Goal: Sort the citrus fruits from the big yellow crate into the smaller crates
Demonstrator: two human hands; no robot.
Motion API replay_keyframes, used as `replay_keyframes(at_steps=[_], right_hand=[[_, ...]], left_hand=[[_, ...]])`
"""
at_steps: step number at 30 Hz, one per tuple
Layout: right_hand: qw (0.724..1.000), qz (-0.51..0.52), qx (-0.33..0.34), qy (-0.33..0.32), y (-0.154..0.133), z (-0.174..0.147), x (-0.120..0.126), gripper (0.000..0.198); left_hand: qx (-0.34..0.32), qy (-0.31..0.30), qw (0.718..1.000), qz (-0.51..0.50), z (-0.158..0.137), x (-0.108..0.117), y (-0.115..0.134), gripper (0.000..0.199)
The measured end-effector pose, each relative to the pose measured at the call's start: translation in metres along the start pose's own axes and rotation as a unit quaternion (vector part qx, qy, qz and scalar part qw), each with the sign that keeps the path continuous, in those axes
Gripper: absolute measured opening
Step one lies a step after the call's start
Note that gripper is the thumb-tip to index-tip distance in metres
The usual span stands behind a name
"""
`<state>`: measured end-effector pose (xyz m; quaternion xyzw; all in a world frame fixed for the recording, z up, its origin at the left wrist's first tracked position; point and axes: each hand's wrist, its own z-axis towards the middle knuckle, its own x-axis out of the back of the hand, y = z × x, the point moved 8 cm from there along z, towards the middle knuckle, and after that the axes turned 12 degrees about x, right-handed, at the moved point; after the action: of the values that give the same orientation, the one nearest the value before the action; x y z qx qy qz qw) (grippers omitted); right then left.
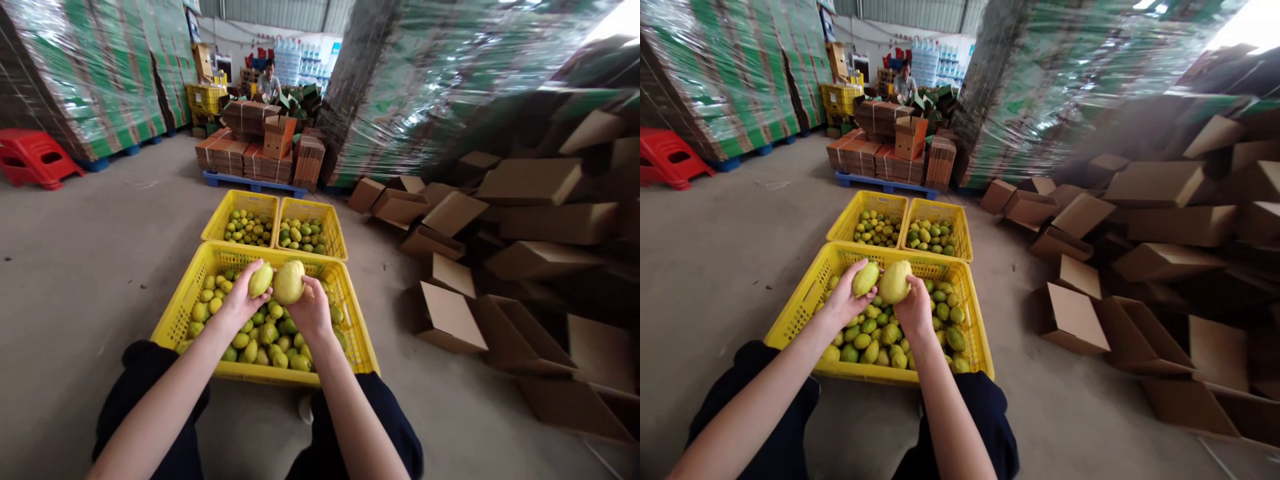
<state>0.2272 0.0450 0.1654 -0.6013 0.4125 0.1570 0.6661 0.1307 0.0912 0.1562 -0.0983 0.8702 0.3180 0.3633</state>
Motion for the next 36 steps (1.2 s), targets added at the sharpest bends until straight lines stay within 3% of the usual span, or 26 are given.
replay_keyframes(at_steps=[3,10,17,21,26,31,36], right_hand=[[1.0,0.021,-0.012,0.008,0.006,0.005,0.007,0.022],[0.997,0.045,-0.006,0.059,0.007,0.003,0.014,0.028],[0.996,0.034,-0.001,0.081,0.008,0.0,0.012,0.017],[0.988,0.034,-0.014,0.148,0.014,-0.001,0.023,0.019],[0.989,0.0,-0.018,0.146,0.016,-0.001,0.016,0.022],[0.994,0.057,-0.029,0.092,0.015,-0.003,0.002,0.039],[0.991,0.083,-0.069,0.084,0.014,-0.006,0.008,0.044]], left_hand=[[0.0,-0.023,1.0,-0.002,0.0,-0.002,0.001,0.032],[-0.01,-0.068,0.994,-0.084,-0.005,-0.008,0.008,0.038],[0.057,0.046,0.986,-0.149,0.007,0.013,-0.009,0.023],[0.034,0.05,0.986,-0.154,0.01,0.012,-0.011,0.021],[0.009,0.001,0.978,-0.209,0.019,0.013,-0.012,0.029],[0.028,0.025,0.973,-0.229,0.023,0.018,-0.016,0.044],[0.051,0.046,0.969,-0.237,0.015,0.018,-0.019,0.048]])
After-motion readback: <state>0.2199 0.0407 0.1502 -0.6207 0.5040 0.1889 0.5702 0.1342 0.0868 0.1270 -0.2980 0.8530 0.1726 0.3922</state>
